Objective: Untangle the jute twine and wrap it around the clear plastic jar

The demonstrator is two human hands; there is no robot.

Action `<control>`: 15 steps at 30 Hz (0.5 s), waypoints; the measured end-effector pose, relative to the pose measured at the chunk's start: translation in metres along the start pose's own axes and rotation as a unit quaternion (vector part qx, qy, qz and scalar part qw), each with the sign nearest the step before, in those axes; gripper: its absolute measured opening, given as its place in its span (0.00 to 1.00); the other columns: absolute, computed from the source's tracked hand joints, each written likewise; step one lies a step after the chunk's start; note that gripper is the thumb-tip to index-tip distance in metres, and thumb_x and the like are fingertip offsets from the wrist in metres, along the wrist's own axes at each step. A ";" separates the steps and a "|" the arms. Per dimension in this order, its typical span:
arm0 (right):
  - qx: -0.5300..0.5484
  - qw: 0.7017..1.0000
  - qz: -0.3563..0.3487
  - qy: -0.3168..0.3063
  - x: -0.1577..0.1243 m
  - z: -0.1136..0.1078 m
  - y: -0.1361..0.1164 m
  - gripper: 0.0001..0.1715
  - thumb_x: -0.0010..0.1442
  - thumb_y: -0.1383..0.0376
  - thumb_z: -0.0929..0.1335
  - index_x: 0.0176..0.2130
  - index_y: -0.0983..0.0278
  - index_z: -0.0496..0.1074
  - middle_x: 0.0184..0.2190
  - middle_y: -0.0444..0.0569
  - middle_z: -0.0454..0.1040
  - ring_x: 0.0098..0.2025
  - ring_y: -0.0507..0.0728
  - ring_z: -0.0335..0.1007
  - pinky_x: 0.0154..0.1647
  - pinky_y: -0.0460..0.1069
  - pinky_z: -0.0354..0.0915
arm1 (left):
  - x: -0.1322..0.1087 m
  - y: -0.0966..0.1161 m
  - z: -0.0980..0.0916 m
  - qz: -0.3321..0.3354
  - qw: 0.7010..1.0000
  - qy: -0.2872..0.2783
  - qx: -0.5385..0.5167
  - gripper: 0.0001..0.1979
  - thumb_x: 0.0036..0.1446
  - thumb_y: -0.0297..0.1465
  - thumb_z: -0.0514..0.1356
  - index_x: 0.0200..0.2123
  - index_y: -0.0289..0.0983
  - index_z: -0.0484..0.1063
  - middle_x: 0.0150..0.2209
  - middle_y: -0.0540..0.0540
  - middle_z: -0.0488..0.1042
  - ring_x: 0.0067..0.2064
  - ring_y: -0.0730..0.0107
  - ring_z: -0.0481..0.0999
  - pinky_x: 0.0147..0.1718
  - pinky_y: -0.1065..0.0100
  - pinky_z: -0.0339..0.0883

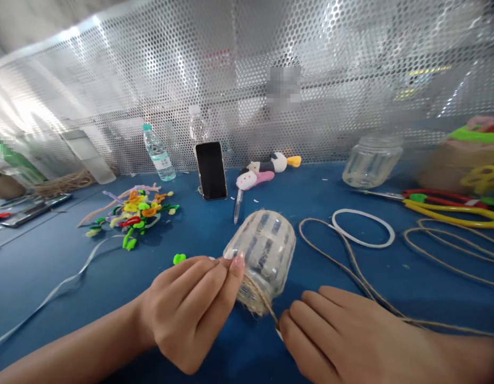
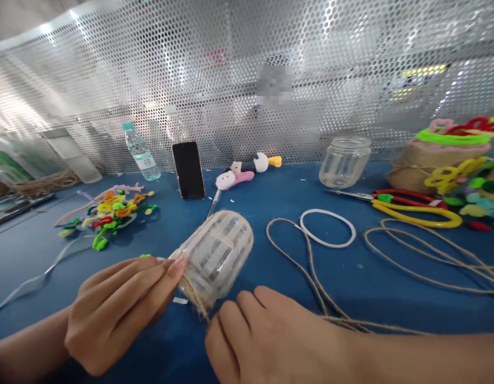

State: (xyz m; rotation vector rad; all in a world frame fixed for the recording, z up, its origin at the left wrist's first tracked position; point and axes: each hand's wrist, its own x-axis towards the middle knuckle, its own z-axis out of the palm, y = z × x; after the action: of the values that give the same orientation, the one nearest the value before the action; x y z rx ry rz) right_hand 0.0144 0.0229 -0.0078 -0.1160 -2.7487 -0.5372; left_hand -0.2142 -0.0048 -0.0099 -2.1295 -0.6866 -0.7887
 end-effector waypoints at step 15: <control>0.031 0.999 0.005 0.012 -0.006 0.012 -0.009 0.14 0.55 0.76 0.58 0.39 0.67 0.65 0.26 0.46 0.71 0.22 0.54 0.63 0.20 0.51 0.53 | 0.004 0.007 -0.009 -0.044 0.995 -0.034 -0.082 0.08 0.54 0.20 0.57 0.38 0.23 0.72 0.32 0.40 0.75 0.36 0.68 0.74 0.34 0.69 0.72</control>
State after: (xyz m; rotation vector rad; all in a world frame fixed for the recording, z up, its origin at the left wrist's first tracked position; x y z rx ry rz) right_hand 0.0145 0.0190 -0.0237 -0.1071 -2.7363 -0.4483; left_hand -0.2092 -0.0153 -0.0051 -2.2954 -0.7780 -0.8488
